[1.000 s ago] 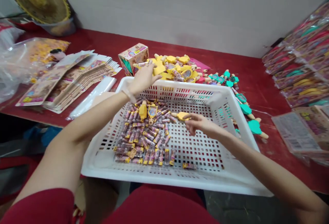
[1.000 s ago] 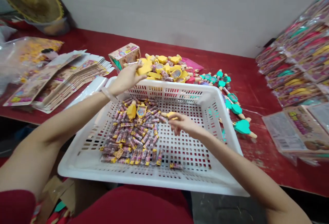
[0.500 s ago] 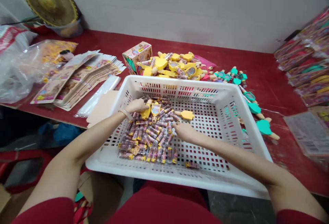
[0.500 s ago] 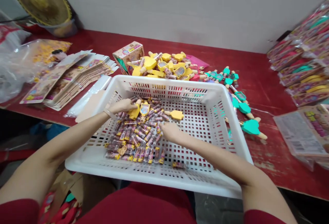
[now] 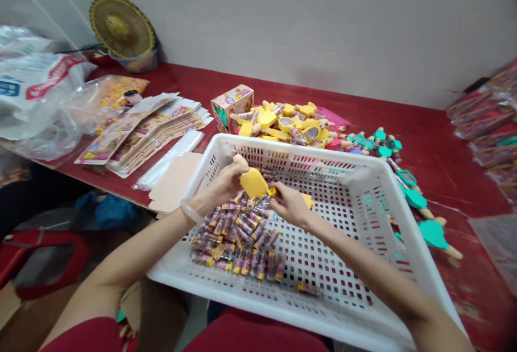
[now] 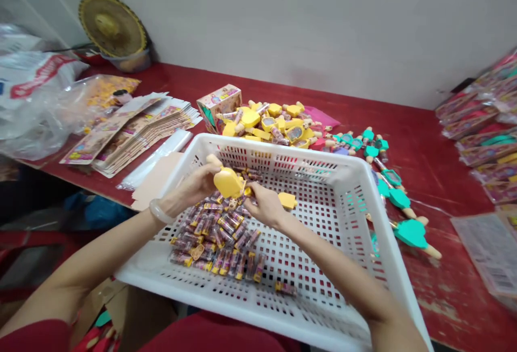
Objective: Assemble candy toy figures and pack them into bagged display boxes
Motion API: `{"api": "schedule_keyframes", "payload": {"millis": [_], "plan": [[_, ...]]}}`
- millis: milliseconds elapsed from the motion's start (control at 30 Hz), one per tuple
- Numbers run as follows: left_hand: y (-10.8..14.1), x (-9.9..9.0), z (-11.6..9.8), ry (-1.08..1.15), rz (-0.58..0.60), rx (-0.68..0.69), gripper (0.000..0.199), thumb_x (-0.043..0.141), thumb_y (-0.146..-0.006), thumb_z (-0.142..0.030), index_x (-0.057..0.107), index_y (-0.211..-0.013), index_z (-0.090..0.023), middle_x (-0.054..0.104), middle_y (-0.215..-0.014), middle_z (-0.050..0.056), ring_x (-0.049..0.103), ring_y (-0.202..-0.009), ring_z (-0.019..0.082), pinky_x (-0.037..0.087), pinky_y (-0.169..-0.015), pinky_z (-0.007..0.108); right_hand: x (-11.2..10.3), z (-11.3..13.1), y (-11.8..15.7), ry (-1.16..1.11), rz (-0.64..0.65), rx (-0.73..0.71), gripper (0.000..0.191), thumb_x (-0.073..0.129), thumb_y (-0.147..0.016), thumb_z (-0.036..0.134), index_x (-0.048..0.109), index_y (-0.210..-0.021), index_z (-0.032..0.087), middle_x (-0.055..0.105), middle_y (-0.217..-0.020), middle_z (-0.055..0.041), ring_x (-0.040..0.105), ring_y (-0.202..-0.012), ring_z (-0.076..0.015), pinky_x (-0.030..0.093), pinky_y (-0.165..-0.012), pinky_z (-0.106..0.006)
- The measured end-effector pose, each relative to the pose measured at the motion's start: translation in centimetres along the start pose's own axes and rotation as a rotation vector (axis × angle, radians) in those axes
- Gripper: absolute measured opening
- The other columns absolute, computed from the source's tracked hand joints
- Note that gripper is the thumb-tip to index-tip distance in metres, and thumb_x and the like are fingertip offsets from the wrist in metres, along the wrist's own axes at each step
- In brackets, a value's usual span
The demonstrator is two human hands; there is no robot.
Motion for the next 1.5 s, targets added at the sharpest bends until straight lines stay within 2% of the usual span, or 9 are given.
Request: {"api": "schedule_keyframes", "payload": {"millis": [200,400,767,867,967,1133,1233,1400,1500], "plan": [[0.6,1.6,-3.1,0.121,-0.208,0.213,0.027,0.073,-0.069,-0.037,0.068,-0.075,-0.011,0.070,-0.070,0.006,0.067,-0.064,0.016,0.055,-0.062,0.025,-2.7,5.6,-1.8,-0.246,-0.172,-0.167,0.039,0.047,-0.097,0.033,0.055,-0.131,0.015,0.067,-0.123,-0.0139,0.066,-0.105,-0.0240,0.050,-0.092,-0.034],[0.2,1.5,-3.6,0.293,-0.449,0.247,0.028,0.074,-0.069,-0.038,0.055,-0.077,-0.018,0.066,-0.061,0.000,0.064,-0.053,0.015,0.053,-0.052,0.024,-1.8,6.0,-1.9,-0.272,-0.200,-0.054,0.042,0.058,-0.094,0.046,0.064,-0.121,0.014,0.073,-0.104,-0.0143,0.071,-0.090,-0.0263,0.053,-0.084,-0.034],[0.1,4.4,-2.9,0.188,-0.503,0.282,0.032,0.075,-0.065,-0.039,0.055,-0.078,-0.018,0.066,-0.061,0.000,0.068,-0.058,0.018,0.055,-0.058,0.028,-2.0,5.7,-1.1,-0.087,-0.250,0.138,0.043,0.050,-0.096,0.046,0.066,-0.115,0.011,0.072,-0.092,-0.0191,0.067,-0.076,-0.0268,0.046,-0.070,-0.033],[0.3,3.8,-2.3,0.182,-0.547,0.283,0.033,0.076,-0.064,-0.039,0.055,-0.079,-0.018,0.065,-0.059,-0.001,0.068,-0.057,0.018,0.054,-0.057,0.027,-1.9,5.6,-1.2,-0.204,-0.183,0.153,0.034,0.057,-0.091,0.042,0.067,-0.107,0.014,0.071,-0.086,-0.0137,0.064,-0.073,-0.0241,0.044,-0.068,-0.031],[0.8,3.4,-1.9,0.164,-0.557,0.301,0.031,0.075,-0.063,-0.038,0.056,-0.076,-0.017,0.064,-0.057,0.000,0.065,-0.053,0.017,0.051,-0.052,0.025,-1.3,5.7,-1.5,-0.594,-0.060,0.154,0.027,0.061,-0.086,0.043,0.065,-0.093,0.018,0.066,-0.075,-0.0043,0.056,-0.065,-0.0170,0.040,-0.061,-0.027],[1.4,3.0,-1.4,0.136,-0.508,0.243,0.030,0.074,-0.062,-0.039,0.054,-0.071,-0.018,0.061,-0.053,-0.001,0.061,-0.046,0.016,0.045,-0.043,0.024,1.8,6.0,-1.3,-1.430,0.450,0.261,0.046,0.071,-0.075,0.062,0.048,-0.075,0.022,0.034,-0.047,0.0116,0.021,-0.037,-0.0053,0.018,-0.038,-0.020],[1.4,2.3,-1.0,0.102,-0.518,0.247,0.030,0.075,-0.063,-0.039,0.055,-0.067,-0.017,0.062,-0.054,0.000,0.060,-0.046,0.015,0.047,-0.046,0.025,2.9,5.8,-1.0,-1.486,0.655,0.250,0.052,0.068,-0.073,0.070,0.051,-0.082,0.022,0.033,-0.047,0.0129,0.019,-0.034,-0.0055,0.017,-0.035,-0.021],[1.0,1.2,-0.4,0.044,-0.571,0.290,0.029,0.078,-0.063,-0.038,0.059,-0.068,-0.016,0.065,-0.056,0.001,0.060,-0.047,0.014,0.048,-0.048,0.025,2.9,4.5,-1.4,-0.813,0.112,0.282,0.036,0.074,-0.074,0.050,0.054,-0.082,0.021,0.055,-0.065,0.0021,0.047,-0.056,-0.0122,0.032,-0.050,-0.022],[0.8,1.3,0.4,0.082,-0.478,0.229,0.028,0.078,-0.061,-0.036,0.057,-0.068,-0.018,0.063,-0.054,0.000,0.058,-0.046,0.013,0.047,-0.048,0.024,4.6,5.7,-1.1,-1.020,0.252,0.214,0.042,0.068,-0.077,0.058,0.048,-0.072,0.022,0.047,-0.052,0.0048,0.042,-0.049,-0.0115,0.032,-0.048,-0.024]]}}
Point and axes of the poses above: each hand's wrist, its own y-axis away from the middle knuckle, its own x-axis out of the palm, z = x × y, the point moved 4 cm from there along -y, towards the middle knuckle
